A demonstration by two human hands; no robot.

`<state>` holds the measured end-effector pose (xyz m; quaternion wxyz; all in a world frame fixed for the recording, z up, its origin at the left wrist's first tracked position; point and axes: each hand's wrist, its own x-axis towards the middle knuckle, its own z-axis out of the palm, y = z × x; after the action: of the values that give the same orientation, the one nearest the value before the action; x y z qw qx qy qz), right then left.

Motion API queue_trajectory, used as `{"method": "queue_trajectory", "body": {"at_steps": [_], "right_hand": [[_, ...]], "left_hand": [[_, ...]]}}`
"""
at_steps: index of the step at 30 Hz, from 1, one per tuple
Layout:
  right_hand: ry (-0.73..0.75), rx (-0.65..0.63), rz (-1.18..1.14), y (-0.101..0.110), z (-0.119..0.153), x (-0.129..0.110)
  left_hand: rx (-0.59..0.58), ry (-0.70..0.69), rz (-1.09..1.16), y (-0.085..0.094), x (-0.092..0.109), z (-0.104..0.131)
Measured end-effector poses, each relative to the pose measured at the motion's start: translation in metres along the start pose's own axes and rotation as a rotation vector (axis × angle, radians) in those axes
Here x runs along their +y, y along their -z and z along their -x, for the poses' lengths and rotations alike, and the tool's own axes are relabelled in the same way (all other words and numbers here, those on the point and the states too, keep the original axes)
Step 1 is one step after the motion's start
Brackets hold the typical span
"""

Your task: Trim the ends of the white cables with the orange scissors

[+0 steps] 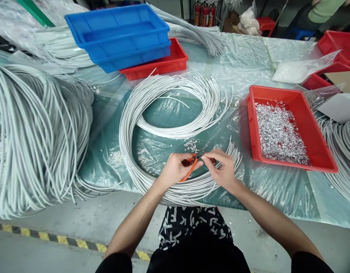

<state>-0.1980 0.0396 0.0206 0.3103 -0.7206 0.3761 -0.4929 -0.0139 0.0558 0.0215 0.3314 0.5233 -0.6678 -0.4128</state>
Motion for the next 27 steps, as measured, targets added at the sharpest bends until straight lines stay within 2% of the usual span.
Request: {"method": "queue_trajectory", "body": {"at_steps": [9, 14, 22, 27], "right_hand": [[-0.06, -0.006, -0.059, 0.0008, 0.0004, -0.0033], [-0.096, 0.01, -0.077, 0.0019, 0.001, -0.0009], [-0.117, 0.003, -0.111, 0.0021, -0.0002, -0.002], [-0.115, -0.097, -0.128, 0.0011, -0.0013, -0.0033]], "left_hand": [[0.042, -0.031, 0.012, -0.0018, 0.0002, 0.0011], [0.107, -0.016, 0.054, 0.0002, 0.0028, 0.0013], [0.09, -0.017, 0.04, 0.0005, 0.0056, 0.0009], [0.229, -0.033, 0.192, -0.0004, 0.005, 0.0011]]}}
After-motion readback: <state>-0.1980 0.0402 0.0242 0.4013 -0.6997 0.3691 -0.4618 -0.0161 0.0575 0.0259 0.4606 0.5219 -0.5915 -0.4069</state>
